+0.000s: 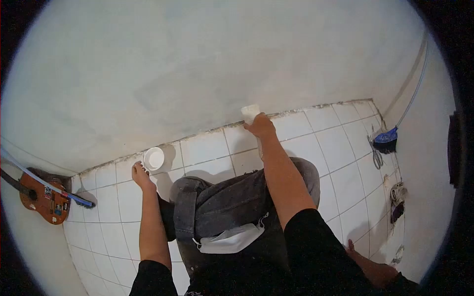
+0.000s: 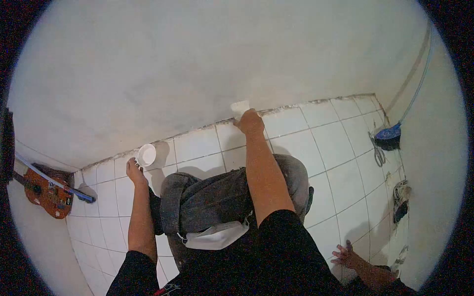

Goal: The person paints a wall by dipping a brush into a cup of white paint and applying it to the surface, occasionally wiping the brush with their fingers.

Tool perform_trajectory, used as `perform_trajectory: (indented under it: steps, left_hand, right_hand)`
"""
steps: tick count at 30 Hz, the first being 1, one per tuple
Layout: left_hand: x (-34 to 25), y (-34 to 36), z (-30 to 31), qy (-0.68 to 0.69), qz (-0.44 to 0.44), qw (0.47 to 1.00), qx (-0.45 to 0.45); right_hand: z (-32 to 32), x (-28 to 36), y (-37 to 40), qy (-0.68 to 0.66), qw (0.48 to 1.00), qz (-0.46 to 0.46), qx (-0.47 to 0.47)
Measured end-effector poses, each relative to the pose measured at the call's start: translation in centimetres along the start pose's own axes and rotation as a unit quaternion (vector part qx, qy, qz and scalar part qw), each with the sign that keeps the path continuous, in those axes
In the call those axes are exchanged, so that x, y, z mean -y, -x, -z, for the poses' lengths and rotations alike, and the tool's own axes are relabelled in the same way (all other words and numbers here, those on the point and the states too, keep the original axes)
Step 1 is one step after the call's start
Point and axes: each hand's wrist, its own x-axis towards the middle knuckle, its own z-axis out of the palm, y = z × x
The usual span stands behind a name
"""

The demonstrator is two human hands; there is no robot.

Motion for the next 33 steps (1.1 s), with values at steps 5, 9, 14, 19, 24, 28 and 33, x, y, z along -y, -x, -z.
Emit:
perform_trajectory:
  steps: [5,9,14,19,24,28,33]
  left_hand:
    - [-0.5,0.1,-0.1,0.017,0.028,0.999,-0.021]
    - [-0.3,-0.1,0.1,0.018,0.042,0.999,-0.028]
    - [0.4,-0.5,0.1,0.010,0.044,0.999,-0.012]
    - [0.8,-1.5,0.7,0.012,0.049,0.999,0.000]
    - [0.2,-0.9,0.7,0.009,0.043,0.999,-0.017]
    - [-0.3,-0.1,0.3,0.017,0.033,0.999,-0.026]
    - [-0.3,-0.2,0.1,0.019,0.042,0.999,-0.023]
  right_hand:
    - [0.0,1.2,-0.9,0.092,0.993,-0.026,0.069]
    - [-3.2,0.6,-3.8,0.105,0.987,-0.065,0.101]
    - [-2.1,0.8,-2.8,0.096,0.977,-0.098,0.166]
    - [-1.4,0.7,-2.3,0.100,0.971,-0.107,0.187]
    - [-1.3,0.7,-1.7,0.100,0.972,-0.113,0.181]
    - [-0.6,0.9,-1.4,0.100,0.971,-0.102,0.192]
    - [-2.1,0.3,-2.4,0.066,0.976,-0.097,0.182]
